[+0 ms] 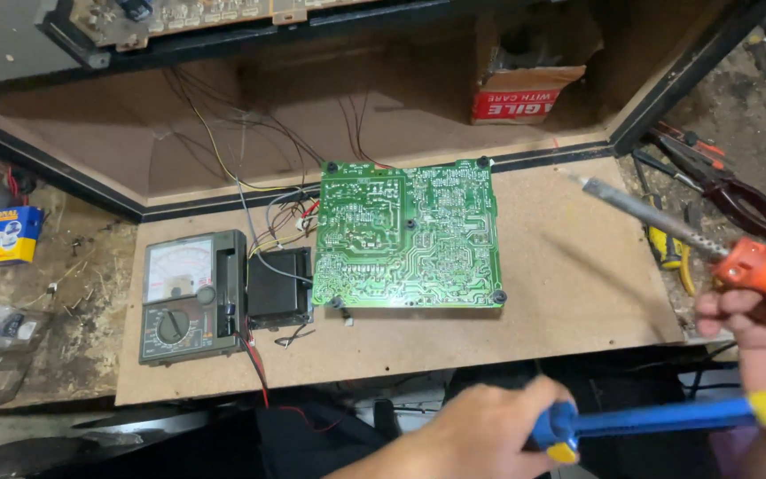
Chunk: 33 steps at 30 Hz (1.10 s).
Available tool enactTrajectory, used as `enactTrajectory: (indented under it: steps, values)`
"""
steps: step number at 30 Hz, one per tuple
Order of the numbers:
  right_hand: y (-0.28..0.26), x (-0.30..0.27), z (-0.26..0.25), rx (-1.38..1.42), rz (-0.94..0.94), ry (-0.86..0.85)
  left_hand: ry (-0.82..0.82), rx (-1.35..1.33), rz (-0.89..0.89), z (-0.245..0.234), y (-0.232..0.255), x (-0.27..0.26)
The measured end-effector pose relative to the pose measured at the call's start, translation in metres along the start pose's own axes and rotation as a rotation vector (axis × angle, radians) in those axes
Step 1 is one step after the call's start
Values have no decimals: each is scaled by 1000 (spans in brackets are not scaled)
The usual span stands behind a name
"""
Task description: The person uses a multimeter to test a green circuit board, then uses a soldering iron and a desoldering pump to remove solder from the board's components.
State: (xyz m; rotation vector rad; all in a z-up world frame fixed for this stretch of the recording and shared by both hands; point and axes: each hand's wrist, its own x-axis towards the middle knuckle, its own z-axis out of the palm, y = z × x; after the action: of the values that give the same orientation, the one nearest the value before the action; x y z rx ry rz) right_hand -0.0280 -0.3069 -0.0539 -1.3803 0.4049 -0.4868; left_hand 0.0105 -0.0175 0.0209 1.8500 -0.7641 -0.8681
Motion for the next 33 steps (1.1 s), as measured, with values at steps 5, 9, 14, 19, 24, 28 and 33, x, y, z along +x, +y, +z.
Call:
enactTrajectory:
  steps: [5,9,14,19,24,28,33]
  values:
    - [-20,-2,-18,-127,609,-86,-241,164,177,25,-25,7]
    - [21,-42,2,-155,66,-433,-314,285,50,34,10,12]
    - [15,-55,-35,-165,662,-421,-13,350,99,100,0,20]
    - [-60,-105,48,-554,-417,-339,-403,299,-79,56,25,32]
    - [-10,-80,15,-31,-419,147,-353,409,22,23,7,21]
    - [-6,-56,20,-79,-591,476,88,-604,153,-14,-1,-5]
    - [74,-43,-18,-294,-833,451,1045,-1334,842,-81,4,-16]
